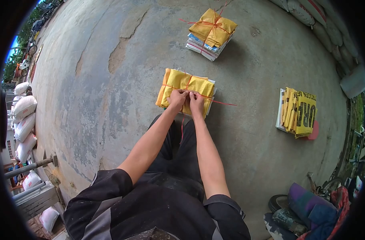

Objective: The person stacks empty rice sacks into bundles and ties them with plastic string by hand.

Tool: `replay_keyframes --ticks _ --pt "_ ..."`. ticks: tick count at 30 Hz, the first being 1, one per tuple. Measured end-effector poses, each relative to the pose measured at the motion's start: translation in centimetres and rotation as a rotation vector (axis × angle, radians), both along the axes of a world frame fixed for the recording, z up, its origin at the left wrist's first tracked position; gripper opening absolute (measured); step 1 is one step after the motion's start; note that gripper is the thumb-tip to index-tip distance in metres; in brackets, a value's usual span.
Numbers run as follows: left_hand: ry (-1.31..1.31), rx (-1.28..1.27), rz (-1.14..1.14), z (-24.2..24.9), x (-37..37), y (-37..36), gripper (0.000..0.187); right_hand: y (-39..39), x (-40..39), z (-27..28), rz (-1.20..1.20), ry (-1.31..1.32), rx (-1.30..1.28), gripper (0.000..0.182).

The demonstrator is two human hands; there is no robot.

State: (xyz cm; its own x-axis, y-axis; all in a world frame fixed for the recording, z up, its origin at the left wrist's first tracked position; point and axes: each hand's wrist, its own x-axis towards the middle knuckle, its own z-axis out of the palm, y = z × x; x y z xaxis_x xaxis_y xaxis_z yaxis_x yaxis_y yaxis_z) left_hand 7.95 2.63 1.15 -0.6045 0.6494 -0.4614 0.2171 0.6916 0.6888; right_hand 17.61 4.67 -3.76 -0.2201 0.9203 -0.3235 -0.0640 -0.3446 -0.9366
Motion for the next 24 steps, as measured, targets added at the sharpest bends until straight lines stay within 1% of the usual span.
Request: replay_keyframes --ticks 2,5,8,12,14,15,17,20,21,23,24 --pt "0.013 -0.085 -0.043 0.8 0.2 0.1 0.025 -0.1 0.2 -0.3 -0.003 0.045 0.013 0.02" --pt "-0.022 -0.119 -0.067 0.0 -0.1 0.3 0.025 -0.3 0.5 -0.4 0.002 0.085 -0.009 0.02" --pt "-0.089 -0.104 -0.07 -0.9 -0.6 0.4 0.027 -0.2 0.4 -0.8 0.015 0.068 -0.004 0.02" --pt "-0.169 -0.097 -0.093 0.8 -0.9 -0.1 0.027 -0.3 0.6 0.6 0.057 -0.016 -0.03 0.02" --pt "-0.129 -0.03 -0.061 0.7 -0.6 -0.3 0.028 -0.4 0.5 1.0 0.051 -0.113 -0.004 0.018" --pt "-0.13 -0.029 -0.06 0.2 -0.6 -0.3 0.028 -0.4 0.4 1.1 0.052 -0.114 -0.003 0.018" --pt "-0.06 -0.011 -0.04 -1.1 -0.5 -0.3 0.028 -0.7 0.3 1.3 0.029 -0.086 0.052 0.017" --pt "-0.085 -0.014 0.001 -3.4 -0.5 0.0 0.03 -1.1 0.2 1.9 -0.002 -0.015 -0.005 0.016" --pt "-0.086 -0.012 0.004 -2.9 -0.5 0.0 0.03 -1.0 0.2 1.5 0.0 -0.016 -0.004 0.016" --pt "0.001 -0.028 0.005 -2.0 -0.1 -0.2 0.028 -0.9 0.3 0.7 -0.027 0.055 0.03 0.019" --pt "0.001 -0.027 0.005 -1.7 0.0 -0.3 0.028 -1.0 0.2 1.2 -0.027 0.055 0.03 0.019"
